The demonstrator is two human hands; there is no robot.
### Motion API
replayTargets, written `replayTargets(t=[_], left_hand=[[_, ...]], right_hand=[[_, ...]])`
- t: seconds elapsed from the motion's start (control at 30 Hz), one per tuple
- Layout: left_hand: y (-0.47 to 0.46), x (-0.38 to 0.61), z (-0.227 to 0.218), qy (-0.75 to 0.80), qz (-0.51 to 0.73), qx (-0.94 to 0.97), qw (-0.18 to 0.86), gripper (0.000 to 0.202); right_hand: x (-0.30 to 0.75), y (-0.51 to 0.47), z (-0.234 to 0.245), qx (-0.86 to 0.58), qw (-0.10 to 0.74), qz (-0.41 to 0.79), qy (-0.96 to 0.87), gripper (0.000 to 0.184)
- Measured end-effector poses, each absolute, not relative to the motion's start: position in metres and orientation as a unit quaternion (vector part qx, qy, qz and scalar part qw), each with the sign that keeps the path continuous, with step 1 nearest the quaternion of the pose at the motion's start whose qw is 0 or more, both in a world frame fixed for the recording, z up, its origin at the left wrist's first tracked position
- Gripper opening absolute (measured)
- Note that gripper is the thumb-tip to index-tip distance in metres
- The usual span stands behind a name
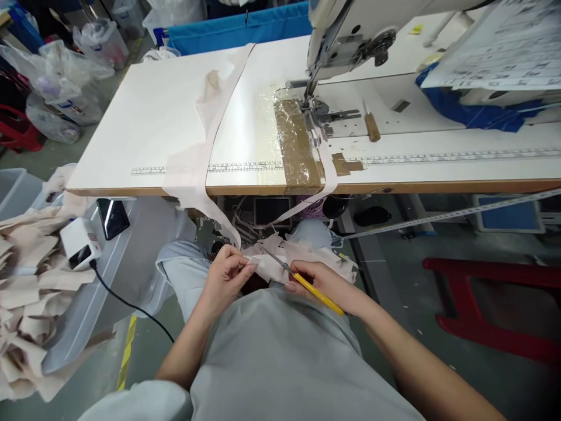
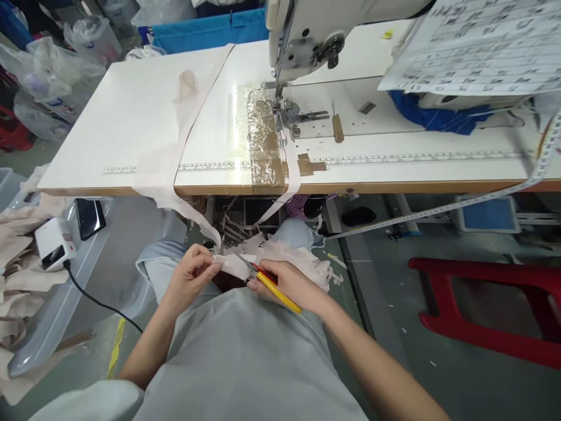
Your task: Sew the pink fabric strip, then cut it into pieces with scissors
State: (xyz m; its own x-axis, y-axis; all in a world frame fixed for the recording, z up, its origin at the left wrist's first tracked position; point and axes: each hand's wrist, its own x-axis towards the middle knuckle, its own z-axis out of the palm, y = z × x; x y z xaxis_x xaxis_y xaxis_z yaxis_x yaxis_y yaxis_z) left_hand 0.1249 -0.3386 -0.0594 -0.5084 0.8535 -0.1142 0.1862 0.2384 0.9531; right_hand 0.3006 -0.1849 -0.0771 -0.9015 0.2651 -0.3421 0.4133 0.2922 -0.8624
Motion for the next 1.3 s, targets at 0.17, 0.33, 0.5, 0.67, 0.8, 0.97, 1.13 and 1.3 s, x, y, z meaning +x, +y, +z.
replayTargets(t=[0.17, 0.33, 0.5, 0.67, 0.8, 0.97, 1.13, 1.3], left_hand=[[-0.338, 0.120, -0.060, 0.676, 0.499, 0.293, 0.456, 0.034], [-0.338, 0.118, -0.061, 0.623, 0.513, 0.198, 0.557, 0.040], [-0.338, 0.116, -0.067, 0.620, 0.521, 0.162, 0.564, 0.038], [-0.338, 0.115, -0.069, 0.614, 0.528, 0.153, 0.567, 0.039], [-0.337, 0.114, -0.071, 0.611, 0.536, 0.154, 0.562, 0.037], [-0.339, 0.111, -0.074, 0.613, 0.537, 0.157, 0.558, 0.036], [-0.341, 0.110, -0.073, 0.611, 0.540, 0.153, 0.558, 0.033], [-0.342, 0.111, -0.072, 0.614, 0.542, 0.146, 0.555, 0.032]], right_hand=[[0.296, -0.175, -0.068, 0.161, 0.107, -0.542, 0.818, 0.052], [0.288, -0.167, -0.070, 0.122, 0.144, -0.568, 0.801, 0.052], [0.281, -0.163, -0.071, 0.107, 0.178, -0.572, 0.793, 0.053], [0.276, -0.163, -0.067, 0.105, 0.187, -0.543, 0.812, 0.054], [0.275, -0.166, -0.067, 0.109, 0.159, -0.484, 0.854, 0.053], [0.274, -0.171, -0.070, 0.121, 0.147, -0.464, 0.865, 0.053], [0.276, -0.176, -0.076, 0.139, 0.127, -0.439, 0.878, 0.057], [0.276, -0.176, -0.075, 0.149, 0.121, -0.384, 0.903, 0.056]])
